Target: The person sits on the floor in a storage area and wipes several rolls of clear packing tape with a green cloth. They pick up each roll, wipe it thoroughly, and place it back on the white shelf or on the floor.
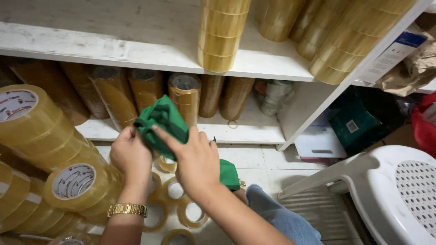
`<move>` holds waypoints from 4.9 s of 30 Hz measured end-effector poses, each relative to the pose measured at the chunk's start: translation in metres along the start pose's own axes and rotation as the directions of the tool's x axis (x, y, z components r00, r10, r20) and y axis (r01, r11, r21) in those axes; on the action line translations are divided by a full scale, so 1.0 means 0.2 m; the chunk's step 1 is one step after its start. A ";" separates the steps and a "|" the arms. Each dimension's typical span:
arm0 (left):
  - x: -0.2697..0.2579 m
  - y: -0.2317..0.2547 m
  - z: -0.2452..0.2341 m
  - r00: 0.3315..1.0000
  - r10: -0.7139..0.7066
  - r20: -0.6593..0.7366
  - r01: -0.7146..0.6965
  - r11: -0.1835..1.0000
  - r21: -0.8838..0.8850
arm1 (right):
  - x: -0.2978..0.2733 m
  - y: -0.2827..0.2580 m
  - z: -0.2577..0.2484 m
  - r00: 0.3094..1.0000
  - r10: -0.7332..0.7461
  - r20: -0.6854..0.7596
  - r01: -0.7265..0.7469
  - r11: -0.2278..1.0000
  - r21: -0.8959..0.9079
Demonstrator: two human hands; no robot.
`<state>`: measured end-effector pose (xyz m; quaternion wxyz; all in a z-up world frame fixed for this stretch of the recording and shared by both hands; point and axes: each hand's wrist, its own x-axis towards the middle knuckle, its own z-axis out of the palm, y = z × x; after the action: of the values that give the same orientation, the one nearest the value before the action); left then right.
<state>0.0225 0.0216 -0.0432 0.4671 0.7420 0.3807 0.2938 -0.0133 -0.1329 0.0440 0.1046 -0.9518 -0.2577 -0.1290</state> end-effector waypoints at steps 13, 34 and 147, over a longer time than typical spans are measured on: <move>-0.17 0.33 -0.24 0.922 -0.129 0.366 0.353 0.670 -0.653 | 0.09 0.12 0.08 0.766 0.364 0.530 -0.582 0.043 0.812; 0.00 0.06 -0.06 0.985 -0.133 0.109 0.160 0.938 -0.308 | 0.06 0.09 0.04 0.947 0.300 0.116 -0.322 0.890 0.324; -0.11 0.25 -0.13 0.982 -0.162 0.098 0.189 0.872 -0.451 | 0.09 0.02 -0.01 0.959 0.283 0.032 -0.278 0.907 0.315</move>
<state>0.0044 0.0019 0.0103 0.6644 0.5812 0.3527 0.3104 0.0035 -0.1293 0.0500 0.2747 -0.9490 -0.1348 -0.0764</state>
